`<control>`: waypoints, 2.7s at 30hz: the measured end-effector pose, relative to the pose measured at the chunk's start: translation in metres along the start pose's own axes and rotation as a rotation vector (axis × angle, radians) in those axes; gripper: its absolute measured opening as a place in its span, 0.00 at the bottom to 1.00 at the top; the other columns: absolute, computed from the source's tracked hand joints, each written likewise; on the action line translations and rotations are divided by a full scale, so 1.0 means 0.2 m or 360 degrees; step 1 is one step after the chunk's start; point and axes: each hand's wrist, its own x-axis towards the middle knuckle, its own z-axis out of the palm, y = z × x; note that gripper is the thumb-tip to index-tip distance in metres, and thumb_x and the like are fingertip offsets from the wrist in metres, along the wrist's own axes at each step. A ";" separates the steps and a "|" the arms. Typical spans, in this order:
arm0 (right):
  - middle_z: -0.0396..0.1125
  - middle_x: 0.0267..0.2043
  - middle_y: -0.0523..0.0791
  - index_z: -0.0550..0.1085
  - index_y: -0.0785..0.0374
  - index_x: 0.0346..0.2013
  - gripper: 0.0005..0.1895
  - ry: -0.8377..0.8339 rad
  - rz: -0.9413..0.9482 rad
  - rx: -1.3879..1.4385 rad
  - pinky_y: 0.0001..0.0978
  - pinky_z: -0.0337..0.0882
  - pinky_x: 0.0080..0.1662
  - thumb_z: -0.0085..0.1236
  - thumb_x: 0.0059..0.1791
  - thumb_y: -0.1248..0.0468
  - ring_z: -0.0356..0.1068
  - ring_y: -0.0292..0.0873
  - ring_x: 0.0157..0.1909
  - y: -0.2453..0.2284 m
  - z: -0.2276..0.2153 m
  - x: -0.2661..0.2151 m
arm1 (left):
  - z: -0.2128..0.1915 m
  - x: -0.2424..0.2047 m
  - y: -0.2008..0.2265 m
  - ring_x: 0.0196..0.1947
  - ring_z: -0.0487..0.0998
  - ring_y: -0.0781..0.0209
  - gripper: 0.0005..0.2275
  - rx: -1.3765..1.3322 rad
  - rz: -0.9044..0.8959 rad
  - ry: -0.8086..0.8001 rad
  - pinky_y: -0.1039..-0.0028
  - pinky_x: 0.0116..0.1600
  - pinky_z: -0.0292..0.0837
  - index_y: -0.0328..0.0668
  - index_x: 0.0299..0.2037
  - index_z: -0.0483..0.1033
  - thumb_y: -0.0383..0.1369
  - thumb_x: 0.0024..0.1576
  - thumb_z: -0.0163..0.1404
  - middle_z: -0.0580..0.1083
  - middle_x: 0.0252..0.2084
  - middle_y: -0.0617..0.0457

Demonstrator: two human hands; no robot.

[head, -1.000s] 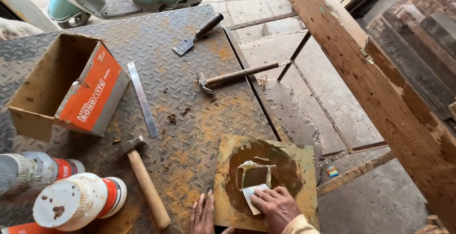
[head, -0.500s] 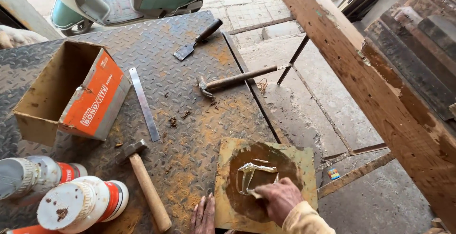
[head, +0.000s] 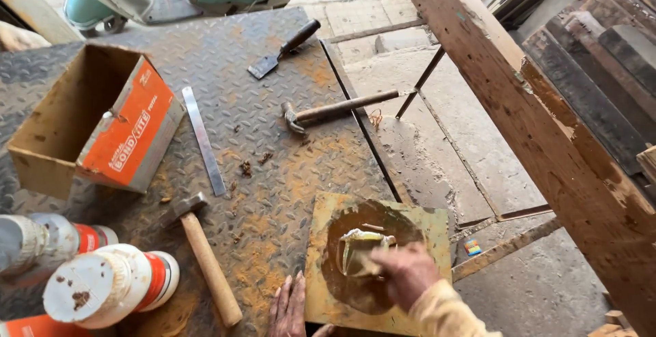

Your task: The person pours a dark liquid from a jar onto a wooden board, then uses a scraper to scoop a white paste from a second jar onto the board and mixes the two components together by scraping and folding them on the board.

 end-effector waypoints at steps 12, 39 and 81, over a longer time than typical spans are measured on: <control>0.78 0.44 0.42 0.78 0.45 0.50 0.25 0.0175 0.0141 -0.0083 0.40 0.65 0.54 0.53 0.43 0.73 0.77 0.43 0.45 0.17 -0.02 0.27 | -0.33 0.10 0.24 0.74 0.49 0.38 0.49 -0.0227 -0.0157 -0.0144 0.51 0.73 0.41 0.29 0.70 0.48 0.45 0.44 0.66 0.54 0.73 0.38; 0.77 0.46 0.42 0.76 0.48 0.51 0.18 0.0224 0.0083 -0.0089 0.41 0.61 0.54 0.51 0.47 0.66 0.75 0.41 0.47 0.09 -0.01 0.08 | -0.36 0.12 0.25 0.76 0.44 0.45 0.49 -0.0065 -0.0306 -0.0399 0.57 0.76 0.35 0.36 0.73 0.41 0.53 0.51 0.60 0.50 0.76 0.42; 0.74 0.46 0.38 0.74 0.47 0.54 0.20 -0.0566 -0.0318 -0.0581 0.36 0.66 0.56 0.55 0.50 0.70 0.73 0.39 0.46 -0.09 -0.22 0.39 | -0.25 -0.05 0.39 0.73 0.54 0.45 0.41 0.0306 -0.0386 0.0262 0.56 0.73 0.44 0.33 0.70 0.55 0.60 0.55 0.47 0.59 0.72 0.43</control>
